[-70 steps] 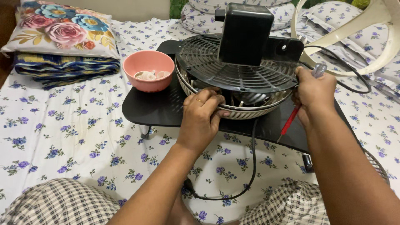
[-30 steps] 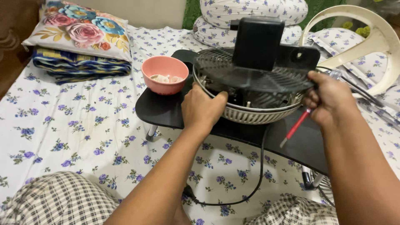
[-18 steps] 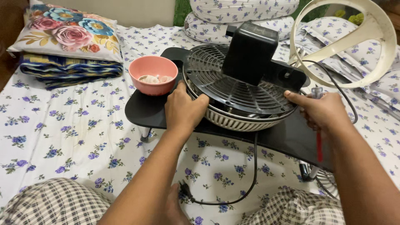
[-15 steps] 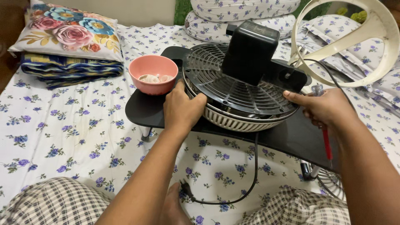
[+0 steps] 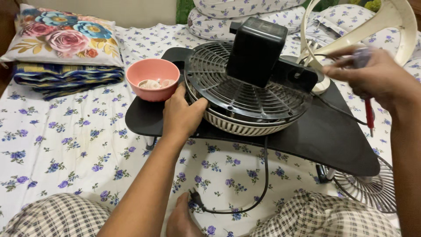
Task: The person uses a screwdriver to tighten screws on the front grill of an electric fan. They work on multiple screws around the grill's perimeter, placing removed screws into a small pink bowl.
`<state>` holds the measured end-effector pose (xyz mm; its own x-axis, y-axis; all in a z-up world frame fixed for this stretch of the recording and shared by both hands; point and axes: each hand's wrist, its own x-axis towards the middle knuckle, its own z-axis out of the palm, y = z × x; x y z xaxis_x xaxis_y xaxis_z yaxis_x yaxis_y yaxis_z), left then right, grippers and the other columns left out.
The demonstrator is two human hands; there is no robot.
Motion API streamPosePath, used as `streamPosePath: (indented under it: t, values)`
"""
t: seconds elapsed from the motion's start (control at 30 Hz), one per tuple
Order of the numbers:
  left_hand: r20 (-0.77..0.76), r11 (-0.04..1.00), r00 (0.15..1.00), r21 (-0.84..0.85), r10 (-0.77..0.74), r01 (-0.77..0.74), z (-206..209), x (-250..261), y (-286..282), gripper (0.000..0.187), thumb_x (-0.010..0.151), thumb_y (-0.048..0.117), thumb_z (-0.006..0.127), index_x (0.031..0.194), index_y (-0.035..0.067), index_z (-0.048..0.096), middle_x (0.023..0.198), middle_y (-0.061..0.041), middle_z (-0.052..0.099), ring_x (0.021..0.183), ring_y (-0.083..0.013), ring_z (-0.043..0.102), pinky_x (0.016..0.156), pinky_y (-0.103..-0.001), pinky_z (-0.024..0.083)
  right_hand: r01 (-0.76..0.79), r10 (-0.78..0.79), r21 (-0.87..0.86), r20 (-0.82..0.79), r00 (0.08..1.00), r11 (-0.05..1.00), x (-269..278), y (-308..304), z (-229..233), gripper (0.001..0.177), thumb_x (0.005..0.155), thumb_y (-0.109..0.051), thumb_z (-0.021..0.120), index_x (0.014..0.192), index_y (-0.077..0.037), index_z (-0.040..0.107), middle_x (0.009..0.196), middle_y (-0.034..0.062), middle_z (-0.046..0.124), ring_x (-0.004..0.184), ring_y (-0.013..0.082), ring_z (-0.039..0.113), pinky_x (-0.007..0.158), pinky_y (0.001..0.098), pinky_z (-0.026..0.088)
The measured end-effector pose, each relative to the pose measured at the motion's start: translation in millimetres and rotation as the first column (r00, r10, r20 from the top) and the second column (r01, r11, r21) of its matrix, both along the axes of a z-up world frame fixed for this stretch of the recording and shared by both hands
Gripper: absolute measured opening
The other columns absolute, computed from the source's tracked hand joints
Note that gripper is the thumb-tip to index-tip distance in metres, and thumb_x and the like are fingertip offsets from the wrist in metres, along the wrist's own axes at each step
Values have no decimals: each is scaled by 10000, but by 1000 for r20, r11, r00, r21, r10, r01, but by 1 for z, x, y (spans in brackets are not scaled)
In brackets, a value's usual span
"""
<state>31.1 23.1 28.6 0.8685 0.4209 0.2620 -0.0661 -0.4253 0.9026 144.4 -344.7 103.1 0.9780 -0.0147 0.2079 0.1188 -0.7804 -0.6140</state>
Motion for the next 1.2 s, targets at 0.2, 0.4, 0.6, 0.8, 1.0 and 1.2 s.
streamPosePath:
  t: [0.2, 0.4, 0.6, 0.8, 1.0, 1.2]
  values:
    - [-23, 1000, 1000, -1, -18, 18, 4, 2, -1, 540, 736, 376, 682, 1197, 95, 691, 1076, -171, 777, 1061, -346, 724, 956, -411, 518, -75, 78, -340, -5, 997, 937, 24, 18, -14, 627, 725, -418, 940, 1113, 32, 739, 933, 236, 747, 800, 277, 668, 768, 463, 519]
    - [-71, 998, 997, 56, -35, 39, 7, 4, 5, 528, 745, 321, 677, 1210, 72, 693, 1079, -200, 762, 1067, -350, 714, 963, -407, 507, -40, 41, -169, 3, 999, 985, 36, 29, 8, 475, 751, -310, 915, 1069, 3, 752, 929, 189, 745, 840, 296, 697, 778, 457, 527]
    - [-61, 995, 997, 82, -52, 57, 8, 12, 14, 508, 731, 276, 659, 1171, 25, 700, 1077, -228, 754, 1063, -347, 707, 954, -410, 497, -83, 94, -193, 50, 994, 978, 44, 40, 30, 463, 742, -262, 928, 1068, 15, 752, 961, 168, 747, 876, 282, 687, 793, 433, 514]
    - [-179, 977, 979, 170, -96, 127, 16, 35, 27, 462, 742, 286, 628, 1067, -28, 725, 1039, -265, 754, 1026, -367, 725, 937, -422, 516, -88, 85, -174, -21, 996, 981, 41, 39, 31, 406, 720, -243, 922, 1006, 9, 781, 946, 173, 763, 880, 283, 700, 810, 428, 518]
    - [-37, 990, 999, 142, -10, 15, 10, 39, 21, 525, 781, 311, 612, 1174, -32, 673, 1127, -281, 711, 1104, -395, 668, 978, -438, 479, -33, 33, -208, -2, 999, 978, 43, 41, 24, 462, 696, -268, 946, 978, 45, 756, 924, 196, 745, 837, 289, 689, 765, 437, 528]
    - [539, 887, 843, 384, 11, -257, -16, -21, -66, 288, 808, 218, 719, 1040, 53, 680, 1009, -120, 649, 1000, -306, 597, 911, -466, 414, -51, 53, -188, 6, 999, 981, 45, 38, 24, 422, 679, -256, 940, 921, 33, 752, 879, 180, 733, 781, 284, 679, 719, 439, 527]
